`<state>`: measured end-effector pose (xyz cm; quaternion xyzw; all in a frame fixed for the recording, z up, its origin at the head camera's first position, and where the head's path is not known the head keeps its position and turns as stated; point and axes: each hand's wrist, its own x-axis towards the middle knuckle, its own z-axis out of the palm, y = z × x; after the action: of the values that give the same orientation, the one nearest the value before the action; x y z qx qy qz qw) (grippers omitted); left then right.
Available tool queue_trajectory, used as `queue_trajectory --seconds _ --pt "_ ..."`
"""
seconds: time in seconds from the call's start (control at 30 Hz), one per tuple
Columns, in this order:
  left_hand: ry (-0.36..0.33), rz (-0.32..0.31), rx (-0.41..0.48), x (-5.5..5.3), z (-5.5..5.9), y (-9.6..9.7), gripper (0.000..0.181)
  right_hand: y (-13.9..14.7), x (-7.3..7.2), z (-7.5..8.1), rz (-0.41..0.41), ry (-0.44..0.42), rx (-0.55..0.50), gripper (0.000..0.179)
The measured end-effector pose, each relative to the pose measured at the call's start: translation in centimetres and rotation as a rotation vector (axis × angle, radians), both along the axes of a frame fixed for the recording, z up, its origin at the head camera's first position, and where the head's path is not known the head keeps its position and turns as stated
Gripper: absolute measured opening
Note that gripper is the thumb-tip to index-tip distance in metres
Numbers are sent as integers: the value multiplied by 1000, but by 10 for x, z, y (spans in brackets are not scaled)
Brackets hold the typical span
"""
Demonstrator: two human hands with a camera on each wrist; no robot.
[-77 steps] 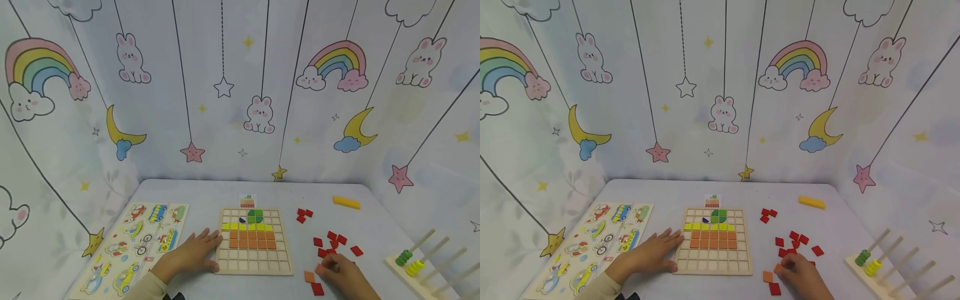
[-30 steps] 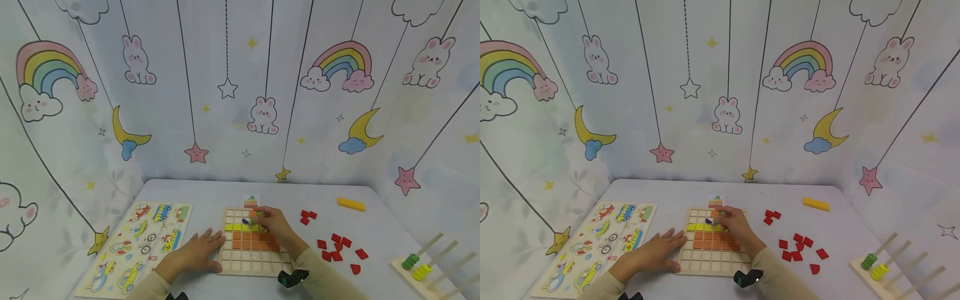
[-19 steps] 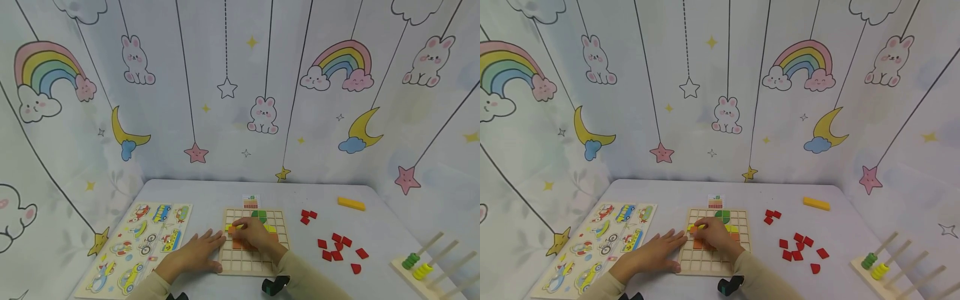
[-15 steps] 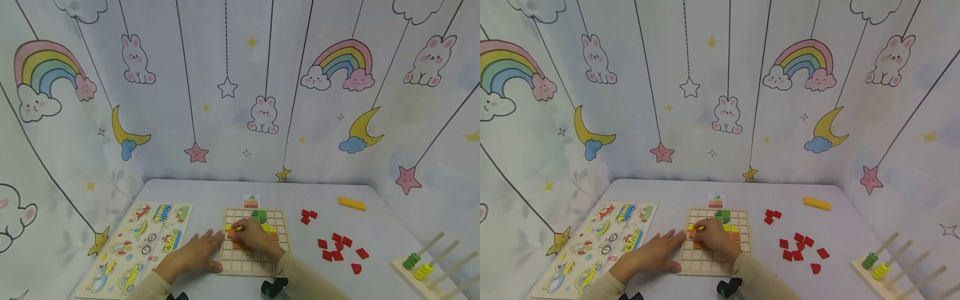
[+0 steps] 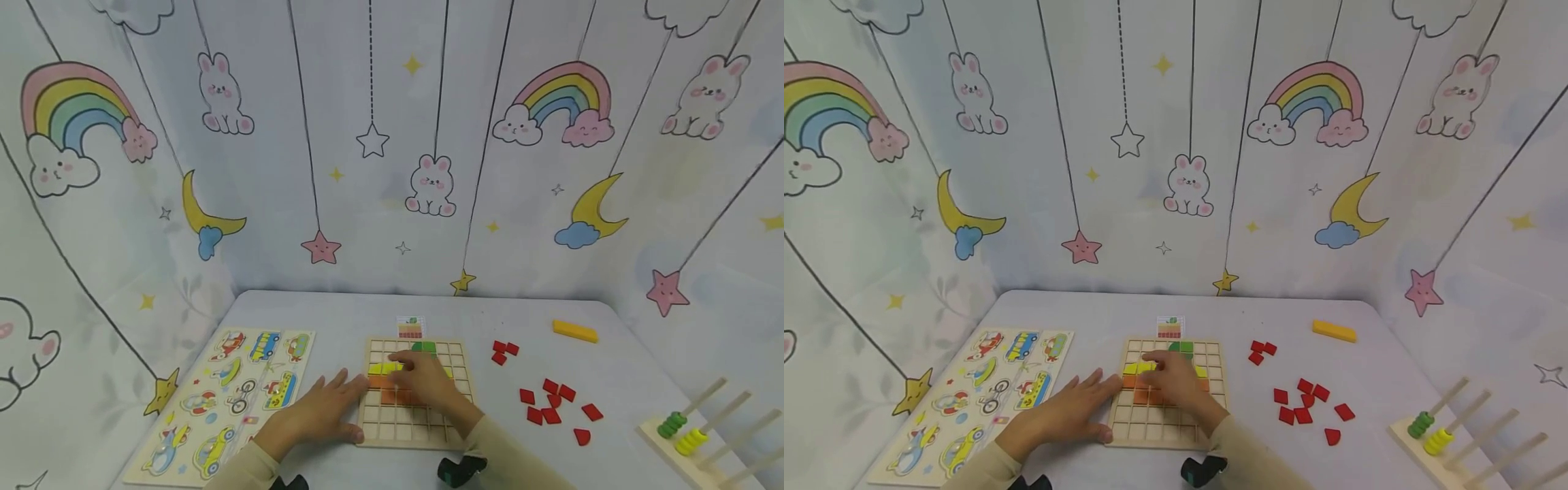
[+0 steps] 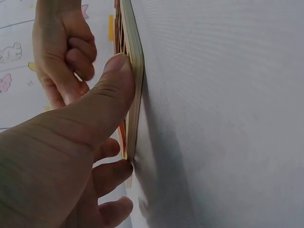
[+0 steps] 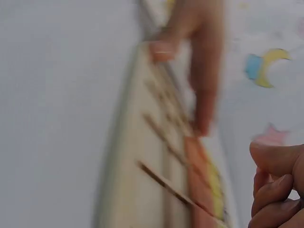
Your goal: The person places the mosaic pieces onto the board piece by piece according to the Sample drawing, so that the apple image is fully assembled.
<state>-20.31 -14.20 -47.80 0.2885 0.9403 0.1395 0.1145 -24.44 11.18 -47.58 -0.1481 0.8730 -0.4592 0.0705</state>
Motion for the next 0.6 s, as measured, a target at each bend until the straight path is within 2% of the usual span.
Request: queue_trajectory --seconds 0.1,0.17,0.27,0.33,0.47,0.6 --pt "18 -22 -9 2 -1 -1 91 45 8 13 -81 -61 -131 41" --pt "22 -34 -19 3 1 0 90 81 17 17 -165 -99 -158 43" --pt "18 -43 -33 6 4 0 90 131 31 16 -286 -164 -90 45" --pt "25 -50 -46 6 5 0 89 156 41 12 -324 -196 -14 44" --pt "24 -58 -46 6 6 0 88 184 61 0 -310 -269 82 41" --pt "3 -45 -44 5 1 1 90 185 81 -12 -271 -353 146 47"
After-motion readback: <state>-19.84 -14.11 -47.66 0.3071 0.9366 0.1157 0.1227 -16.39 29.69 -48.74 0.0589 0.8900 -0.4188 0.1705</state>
